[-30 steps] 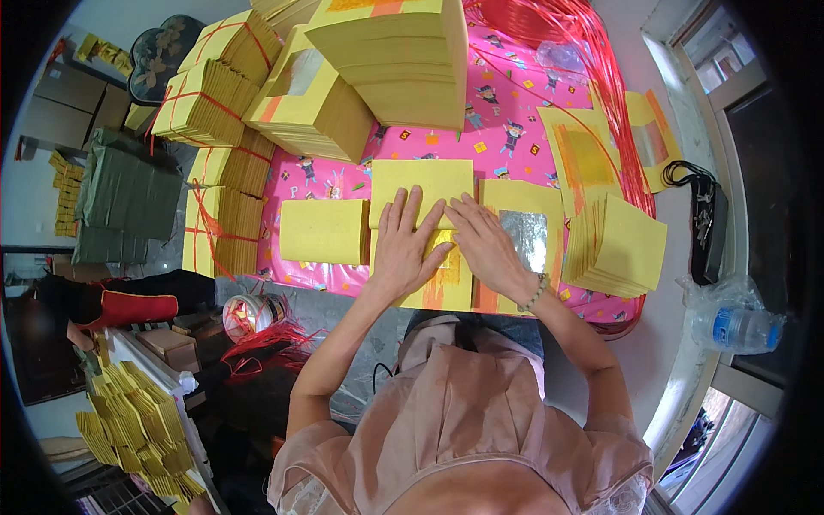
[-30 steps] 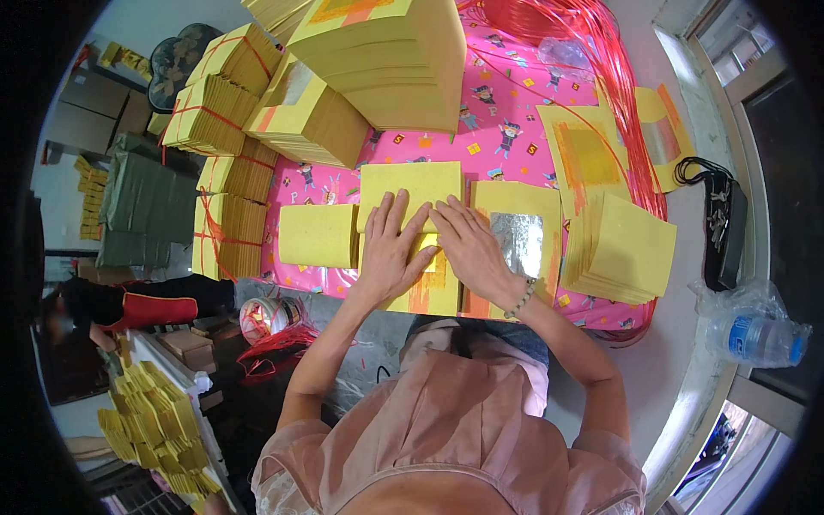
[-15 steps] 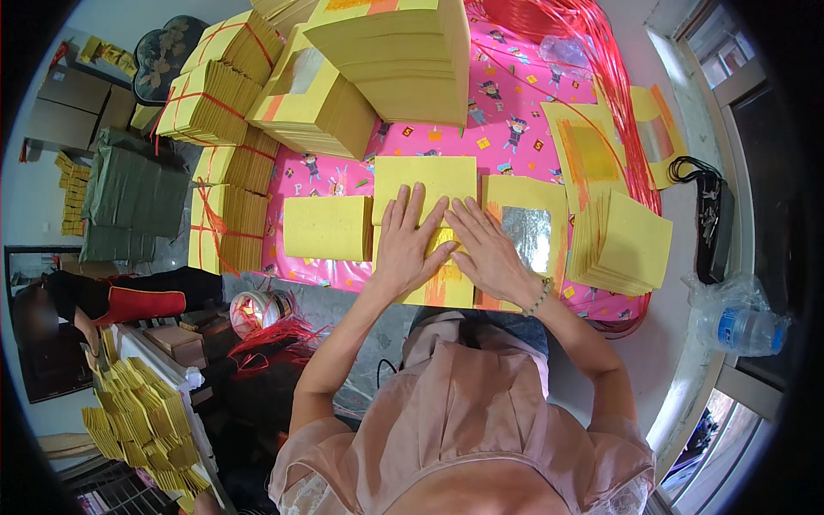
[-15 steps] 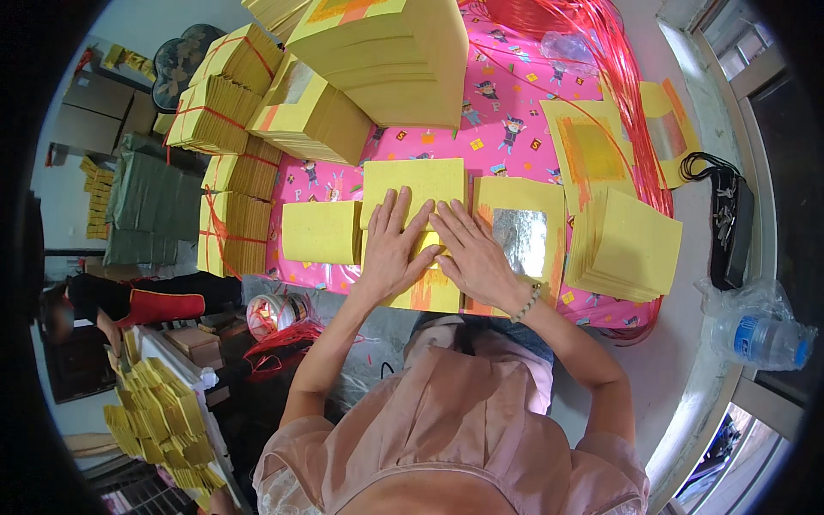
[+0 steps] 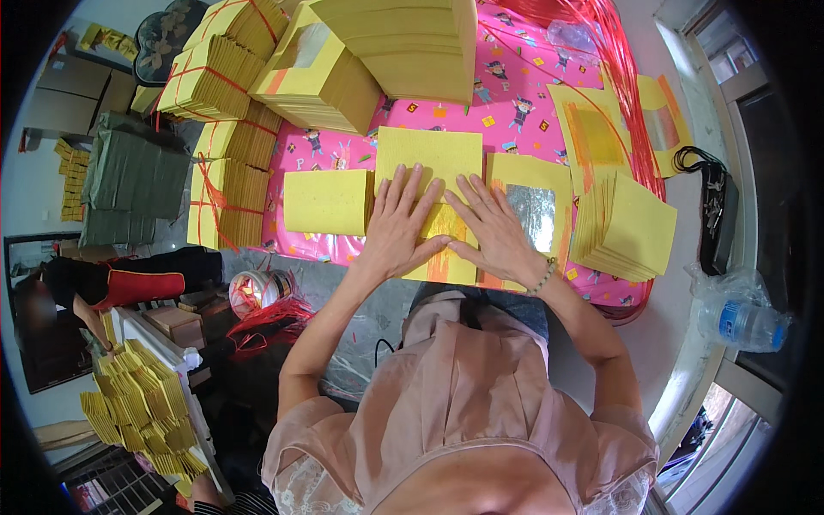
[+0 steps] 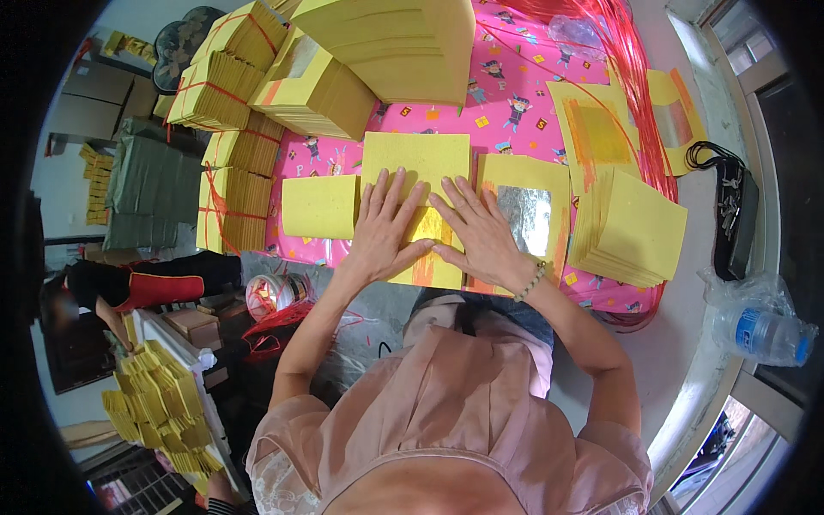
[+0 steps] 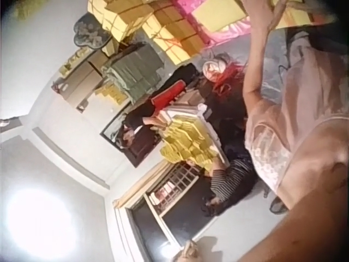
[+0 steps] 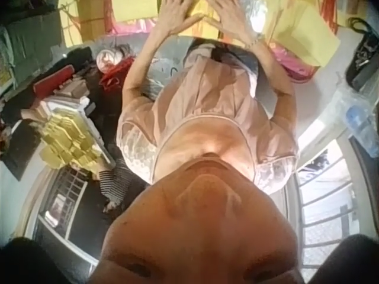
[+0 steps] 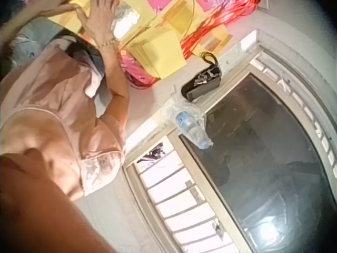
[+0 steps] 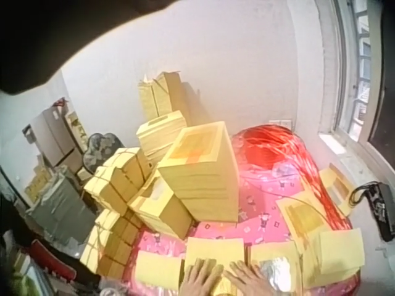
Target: Applying gold foil sheets onto yellow joss paper and stacking them.
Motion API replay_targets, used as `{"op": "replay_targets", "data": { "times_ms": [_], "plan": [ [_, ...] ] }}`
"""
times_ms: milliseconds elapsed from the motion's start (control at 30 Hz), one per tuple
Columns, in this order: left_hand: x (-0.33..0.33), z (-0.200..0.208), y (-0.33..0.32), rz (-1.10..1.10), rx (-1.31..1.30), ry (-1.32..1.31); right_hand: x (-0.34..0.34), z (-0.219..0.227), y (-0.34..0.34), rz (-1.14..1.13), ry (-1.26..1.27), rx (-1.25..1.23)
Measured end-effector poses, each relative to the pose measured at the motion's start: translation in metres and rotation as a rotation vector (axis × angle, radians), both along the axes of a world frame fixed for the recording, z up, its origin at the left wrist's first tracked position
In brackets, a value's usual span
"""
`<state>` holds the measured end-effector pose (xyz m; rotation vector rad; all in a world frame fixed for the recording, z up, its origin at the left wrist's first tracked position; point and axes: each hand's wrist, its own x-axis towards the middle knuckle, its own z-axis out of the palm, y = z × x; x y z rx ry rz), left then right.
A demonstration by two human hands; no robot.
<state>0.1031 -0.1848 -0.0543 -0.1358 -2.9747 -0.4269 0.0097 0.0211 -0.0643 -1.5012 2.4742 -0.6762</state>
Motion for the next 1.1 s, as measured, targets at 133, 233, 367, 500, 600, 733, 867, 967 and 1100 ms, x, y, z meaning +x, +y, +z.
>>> {"op": "replay_targets", "data": {
  "times_ms": [133, 233, 367, 500, 600, 733, 867, 967, 1100],
  "plan": [
    [0.014, 0.0, -0.006, -0.032, -0.031, -0.066, 0.0, 0.002, -0.002, 0.005, 0.021, 0.016],
    [0.011, 0.0, -0.007, -0.018, 0.012, -0.105, -0.001, 0.005, -0.002, 0.018, 0.034, 0.045],
    [0.014, -0.003, -0.009, -0.024, 0.01, -0.078, 0.001, 0.002, -0.002, 0.022, 0.066, 0.046],
    [0.022, -0.004, -0.015, -0.018, -0.006, -0.051, 0.001, -0.003, -0.001, 0.03, 0.11, 0.041],
    [0.028, -0.001, -0.021, -0.003, 0.041, -0.081, -0.003, -0.003, 0.002, 0.051, 0.079, 0.046],
    [0.028, -0.001, -0.024, -0.013, 0.018, -0.109, -0.006, -0.003, 0.007, 0.082, 0.017, 0.063],
    [0.035, -0.002, -0.027, 0.0, 0.005, -0.107, -0.009, -0.005, 0.007, 0.083, 0.025, 0.049],
    [0.036, -0.005, -0.028, 0.015, 0.003, -0.118, -0.008, -0.005, 0.008, 0.079, 0.002, 0.051],
    [0.036, -0.006, -0.028, 0.035, 0.036, -0.131, -0.01, -0.001, 0.005, 0.084, 0.049, 0.056]
  ]
}}
